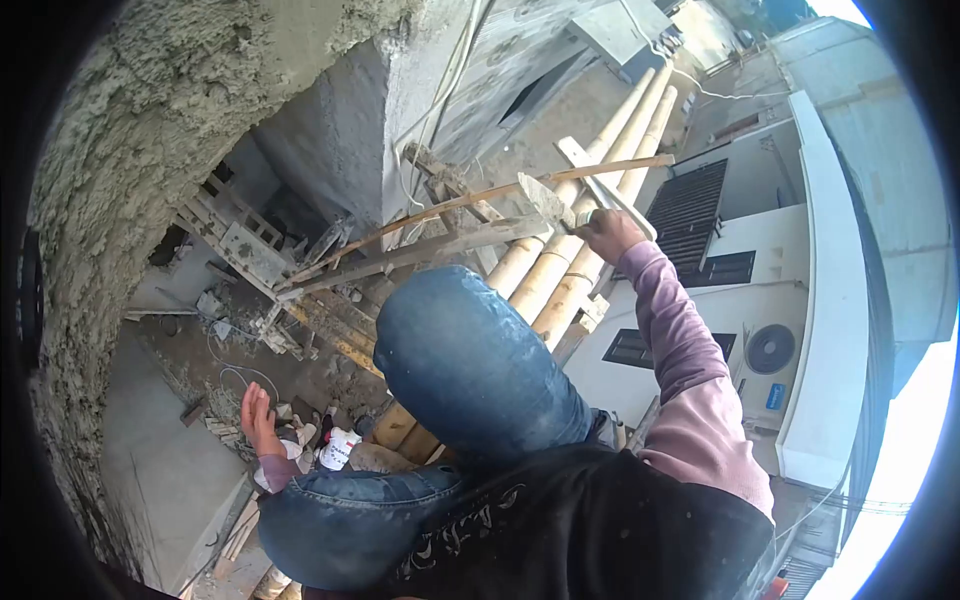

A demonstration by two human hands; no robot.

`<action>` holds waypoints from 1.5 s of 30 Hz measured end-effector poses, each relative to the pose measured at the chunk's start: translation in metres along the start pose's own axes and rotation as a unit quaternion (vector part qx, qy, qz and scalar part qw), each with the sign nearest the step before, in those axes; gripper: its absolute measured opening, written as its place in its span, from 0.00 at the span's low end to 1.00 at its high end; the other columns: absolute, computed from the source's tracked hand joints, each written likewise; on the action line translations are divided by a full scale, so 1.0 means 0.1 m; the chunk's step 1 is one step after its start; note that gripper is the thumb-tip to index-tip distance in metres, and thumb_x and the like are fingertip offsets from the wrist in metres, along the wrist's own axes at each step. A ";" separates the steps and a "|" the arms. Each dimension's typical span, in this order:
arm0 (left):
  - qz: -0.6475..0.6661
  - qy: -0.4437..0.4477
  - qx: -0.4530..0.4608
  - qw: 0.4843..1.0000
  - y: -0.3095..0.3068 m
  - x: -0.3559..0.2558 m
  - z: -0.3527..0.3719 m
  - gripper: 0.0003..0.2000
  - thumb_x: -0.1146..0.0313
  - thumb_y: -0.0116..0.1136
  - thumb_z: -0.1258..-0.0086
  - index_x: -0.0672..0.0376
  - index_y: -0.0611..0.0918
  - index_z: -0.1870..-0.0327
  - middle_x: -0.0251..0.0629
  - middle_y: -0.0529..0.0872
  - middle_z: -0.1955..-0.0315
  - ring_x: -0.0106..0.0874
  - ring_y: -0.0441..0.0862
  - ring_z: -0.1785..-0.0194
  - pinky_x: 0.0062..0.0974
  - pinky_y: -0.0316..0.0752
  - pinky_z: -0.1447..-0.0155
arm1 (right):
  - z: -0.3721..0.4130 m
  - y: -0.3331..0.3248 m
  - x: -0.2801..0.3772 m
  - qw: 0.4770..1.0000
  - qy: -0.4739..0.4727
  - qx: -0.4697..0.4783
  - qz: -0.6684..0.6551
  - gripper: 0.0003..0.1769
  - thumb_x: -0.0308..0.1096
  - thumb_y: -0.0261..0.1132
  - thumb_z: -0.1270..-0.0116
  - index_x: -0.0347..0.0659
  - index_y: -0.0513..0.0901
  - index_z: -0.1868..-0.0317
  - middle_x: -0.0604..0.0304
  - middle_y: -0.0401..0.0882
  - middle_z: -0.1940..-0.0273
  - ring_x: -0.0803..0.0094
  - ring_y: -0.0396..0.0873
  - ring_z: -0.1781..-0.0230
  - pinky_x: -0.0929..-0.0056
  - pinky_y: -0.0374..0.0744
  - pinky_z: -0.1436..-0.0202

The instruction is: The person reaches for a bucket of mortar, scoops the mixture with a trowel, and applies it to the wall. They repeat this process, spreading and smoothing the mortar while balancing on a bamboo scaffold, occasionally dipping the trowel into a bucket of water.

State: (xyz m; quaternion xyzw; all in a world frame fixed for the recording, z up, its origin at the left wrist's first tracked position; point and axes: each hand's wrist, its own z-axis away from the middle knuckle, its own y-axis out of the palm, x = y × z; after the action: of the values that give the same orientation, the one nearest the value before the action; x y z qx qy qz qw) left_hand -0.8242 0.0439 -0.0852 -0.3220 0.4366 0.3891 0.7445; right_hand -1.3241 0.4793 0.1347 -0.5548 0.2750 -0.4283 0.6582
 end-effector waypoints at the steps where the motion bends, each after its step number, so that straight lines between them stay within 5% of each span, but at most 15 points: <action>1: -0.069 0.018 0.019 0.997 -0.03 0.09 -0.07 0.23 0.72 0.63 0.29 0.63 0.76 0.33 0.44 0.73 0.31 0.36 0.72 0.31 0.35 0.64 0.28 | 0.01 0.05 -0.27 0.999 0.025 -0.024 -0.019 0.23 0.47 0.67 0.35 0.31 0.82 0.70 0.45 0.80 0.76 0.50 0.81 0.72 0.55 0.77 0.64; 2: -0.194 0.056 0.048 0.978 0.02 -0.02 -0.04 0.23 0.72 0.63 0.29 0.64 0.75 0.33 0.44 0.75 0.32 0.36 0.73 0.32 0.33 0.66 0.29 | 0.03 0.11 -0.49 0.997 0.050 -0.046 -0.038 0.23 0.47 0.68 0.35 0.30 0.82 0.70 0.44 0.81 0.76 0.49 0.83 0.72 0.55 0.78 0.64; 4: -0.057 -0.001 0.081 0.995 0.15 -0.04 -0.02 0.24 0.73 0.64 0.30 0.64 0.75 0.33 0.43 0.77 0.34 0.35 0.75 0.34 0.30 0.69 0.32 | 0.06 0.23 -0.78 0.998 0.002 -0.059 0.026 0.22 0.46 0.67 0.35 0.30 0.83 0.69 0.45 0.83 0.75 0.49 0.84 0.71 0.56 0.79 0.64; 7: -0.003 -0.165 0.074 0.983 0.29 -0.17 0.04 0.25 0.75 0.64 0.31 0.64 0.74 0.32 0.43 0.77 0.34 0.34 0.77 0.36 0.28 0.71 0.33 | 0.10 0.81 -1.09 0.989 0.144 -0.023 -0.010 0.24 0.50 0.67 0.35 0.31 0.84 0.63 0.43 0.84 0.70 0.48 0.85 0.65 0.55 0.79 0.58; 10: -0.123 -0.046 0.123 0.984 0.13 0.23 0.04 0.25 0.76 0.63 0.30 0.64 0.74 0.32 0.45 0.77 0.34 0.34 0.78 0.37 0.27 0.72 0.35 | 0.24 1.54 -1.17 0.971 0.226 0.016 -0.070 0.26 0.52 0.67 0.36 0.32 0.84 0.60 0.42 0.85 0.64 0.47 0.84 0.58 0.56 0.78 0.53; 14: -0.142 -0.066 0.086 0.984 -0.18 0.72 0.17 0.23 0.79 0.64 0.33 0.66 0.75 0.35 0.47 0.80 0.39 0.33 0.79 0.37 0.30 0.75 0.35 | 0.32 2.52 -1.39 0.955 0.222 -0.169 -0.102 0.24 0.52 0.64 0.32 0.33 0.81 0.64 0.38 0.81 0.71 0.42 0.81 0.69 0.52 0.77 0.62; 15: -0.195 -0.034 0.086 0.976 -0.37 0.94 0.22 0.24 0.78 0.66 0.34 0.67 0.76 0.36 0.48 0.82 0.42 0.35 0.80 0.38 0.32 0.77 0.37 | 0.30 2.37 -1.19 0.932 0.280 -0.103 -0.206 0.24 0.53 0.63 0.31 0.35 0.82 0.60 0.35 0.83 0.65 0.37 0.81 0.61 0.48 0.76 0.58; 18: -0.165 0.007 -0.064 0.984 -0.21 0.73 0.70 0.24 0.71 0.67 0.33 0.60 0.77 0.36 0.45 0.85 0.44 0.38 0.85 0.47 0.34 0.81 0.45 | 0.17 2.12 -0.67 0.938 0.106 -0.022 -0.328 0.20 0.45 0.59 0.23 0.33 0.77 0.62 0.61 0.74 0.76 0.73 0.68 0.75 0.69 0.73 0.70; 19: -0.017 -0.019 -0.078 0.997 -0.25 0.89 0.80 0.23 0.68 0.68 0.34 0.60 0.79 0.38 0.44 0.86 0.45 0.40 0.86 0.46 0.33 0.81 0.45 | 0.00 2.31 -0.75 0.923 0.005 0.008 -0.386 0.19 0.44 0.59 0.24 0.31 0.78 0.60 0.57 0.79 0.71 0.69 0.73 0.72 0.67 0.76 0.64; 20: -0.136 -0.030 -0.121 0.983 -0.18 0.47 0.91 0.20 0.66 0.67 0.33 0.61 0.81 0.41 0.46 0.87 0.46 0.39 0.86 0.45 0.33 0.81 0.45 | -0.19 2.30 -0.62 0.913 -0.154 -0.016 -0.377 0.19 0.44 0.63 0.28 0.31 0.79 0.57 0.51 0.83 0.66 0.65 0.80 0.65 0.65 0.78 0.56; 23: -0.133 0.082 -0.221 0.963 -0.27 0.82 1.07 0.14 0.64 0.64 0.36 0.56 0.87 0.51 0.42 0.91 0.60 0.39 0.90 0.55 0.35 0.82 0.52 | -0.83 2.57 -0.36 0.911 -0.231 0.032 -0.339 0.21 0.43 0.70 0.38 0.33 0.83 0.53 0.52 0.86 0.64 0.59 0.83 0.63 0.59 0.79 0.55; 25: -0.052 0.019 -0.304 0.951 -0.38 1.36 1.12 0.12 0.62 0.63 0.36 0.54 0.88 0.54 0.42 0.91 0.63 0.41 0.89 0.58 0.36 0.82 0.53 | -1.25 2.58 -0.03 0.902 -0.292 0.098 -0.301 0.21 0.43 0.70 0.38 0.33 0.82 0.54 0.51 0.86 0.65 0.58 0.83 0.65 0.59 0.79 0.57; 30: -0.141 -0.081 -0.418 0.894 -0.46 0.67 2.11 0.12 0.64 0.58 0.31 0.57 0.89 0.55 0.43 0.90 0.68 0.38 0.89 0.66 0.37 0.82 0.59 | -2.00 2.54 1.20 0.816 -0.458 0.217 -0.280 0.20 0.42 0.70 0.39 0.34 0.82 0.55 0.49 0.85 0.69 0.55 0.84 0.69 0.60 0.79 0.62; 38: 0.043 -0.200 -0.616 0.761 -1.28 0.58 3.30 0.14 0.64 0.56 0.26 0.65 0.86 0.51 0.41 0.90 0.69 0.30 0.86 0.74 0.28 0.82 0.69 | -1.64 2.41 1.97 0.788 -0.537 0.196 -0.228 0.15 0.37 0.69 0.38 0.34 0.82 0.57 0.46 0.84 0.70 0.58 0.84 0.70 0.63 0.78 0.65; 45: 0.434 -0.056 -0.695 0.571 -2.40 0.86 3.67 0.19 0.69 0.57 0.30 0.66 0.74 0.41 0.47 0.84 0.51 0.44 0.86 0.56 0.42 0.88 0.52 | -1.62 2.45 1.92 0.806 -0.532 0.228 -0.124 0.12 0.35 0.69 0.38 0.35 0.82 0.60 0.45 0.84 0.69 0.55 0.84 0.69 0.61 0.78 0.64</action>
State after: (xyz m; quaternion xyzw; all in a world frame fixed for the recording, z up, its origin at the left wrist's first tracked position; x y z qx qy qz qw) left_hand -0.4438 0.2523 0.0215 -0.4899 0.0767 0.8665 0.0573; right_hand -1.3043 0.2368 -0.1181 -0.5590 -0.2948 -0.1942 0.7502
